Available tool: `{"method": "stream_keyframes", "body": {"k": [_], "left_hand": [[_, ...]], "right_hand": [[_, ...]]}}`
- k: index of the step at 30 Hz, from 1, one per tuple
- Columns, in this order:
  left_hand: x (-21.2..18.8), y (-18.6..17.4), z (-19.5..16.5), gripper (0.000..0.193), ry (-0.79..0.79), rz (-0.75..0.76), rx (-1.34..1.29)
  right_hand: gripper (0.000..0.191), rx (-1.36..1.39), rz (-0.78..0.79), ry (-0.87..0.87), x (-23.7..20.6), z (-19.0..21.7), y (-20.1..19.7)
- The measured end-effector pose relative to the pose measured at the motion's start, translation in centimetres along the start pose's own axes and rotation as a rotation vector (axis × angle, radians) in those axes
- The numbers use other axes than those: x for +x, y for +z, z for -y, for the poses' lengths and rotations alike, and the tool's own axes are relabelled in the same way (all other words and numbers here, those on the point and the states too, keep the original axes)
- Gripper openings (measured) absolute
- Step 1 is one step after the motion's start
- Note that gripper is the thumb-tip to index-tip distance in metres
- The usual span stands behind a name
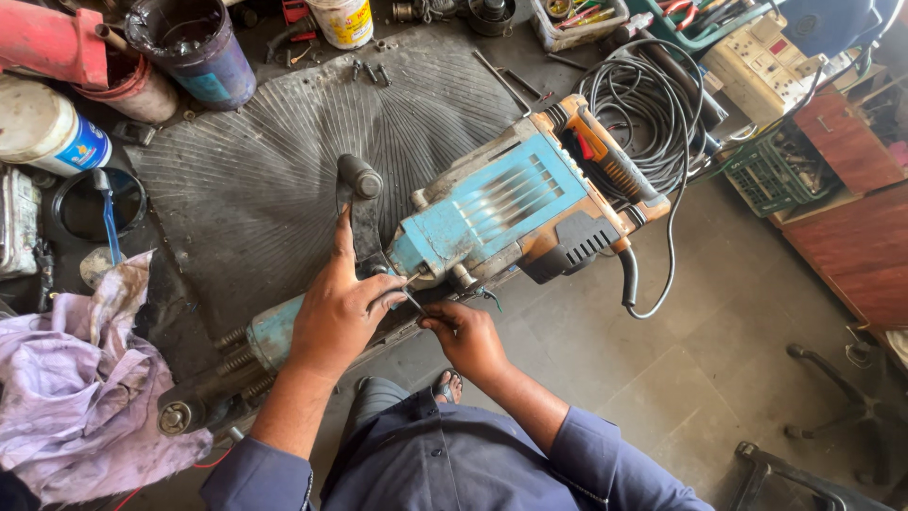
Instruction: The person uses a hex key to loosen and remove bolts from a blue demolition hammer on a workbench, then separates the motor housing and crankcase cover, handling small screws and parts. They later use a screwdriver on the housing while continuing to take the tool apart.
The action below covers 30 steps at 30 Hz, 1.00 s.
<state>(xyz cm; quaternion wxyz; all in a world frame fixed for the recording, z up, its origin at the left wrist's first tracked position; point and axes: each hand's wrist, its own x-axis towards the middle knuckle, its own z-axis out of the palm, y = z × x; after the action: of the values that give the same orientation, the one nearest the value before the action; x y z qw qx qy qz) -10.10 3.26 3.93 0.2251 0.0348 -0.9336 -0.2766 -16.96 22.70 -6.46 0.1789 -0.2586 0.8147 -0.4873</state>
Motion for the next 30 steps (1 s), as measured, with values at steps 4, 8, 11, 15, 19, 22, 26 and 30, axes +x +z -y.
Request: {"method": "stream_keyframes", "body": {"k": [4, 8, 11, 15, 19, 22, 26, 30], "left_hand": [[0.0, -0.1, 0.0, 0.026, 0.049, -0.029, 0.006], [0.1, 0.0, 0.0, 0.026, 0.036, -0.019, 0.009], [0.1, 0.1, -0.1, 0.027, 0.035, -0.014, 0.040], [0.1, 0.0, -0.1, 0.028, 0.060, -0.037, 0.031], [0.0, 0.0, 0.0, 0.027, 0.013, 0.010, 0.052], [-0.3, 0.2, -0.1, 0.033, 0.024, 0.001, 0.097], [-0.8, 0.4, 0.1, 0.062, 0.050, -0.020, 0.095], [-1.1, 0.3, 0.7, 0.098, 0.047, 0.080, -0.018]], "right_hand": [[0.020, 0.104, 0.021, 0.043, -0.1, -0.1, 0.0], [0.021, 0.201, 0.053, 0.117, 0.2, -0.7, 0.7], [0.021, 0.315, 0.084, 0.134, 0.3, -1.3, 1.3], [0.019, 0.598, 0.170, 0.253, -0.3, -1.6, 0.9], [0.019, 0.427, 0.208, 0.234, 0.2, -0.9, -0.2], [0.018, 0.273, 0.206, 0.165, 0.9, 0.5, -0.6], [0.030, 0.005, 0.343, 0.136, 0.1, 2.4, -2.3], [0.061, 0.503, 0.568, 0.336, -0.5, 4.2, -6.0]]}}
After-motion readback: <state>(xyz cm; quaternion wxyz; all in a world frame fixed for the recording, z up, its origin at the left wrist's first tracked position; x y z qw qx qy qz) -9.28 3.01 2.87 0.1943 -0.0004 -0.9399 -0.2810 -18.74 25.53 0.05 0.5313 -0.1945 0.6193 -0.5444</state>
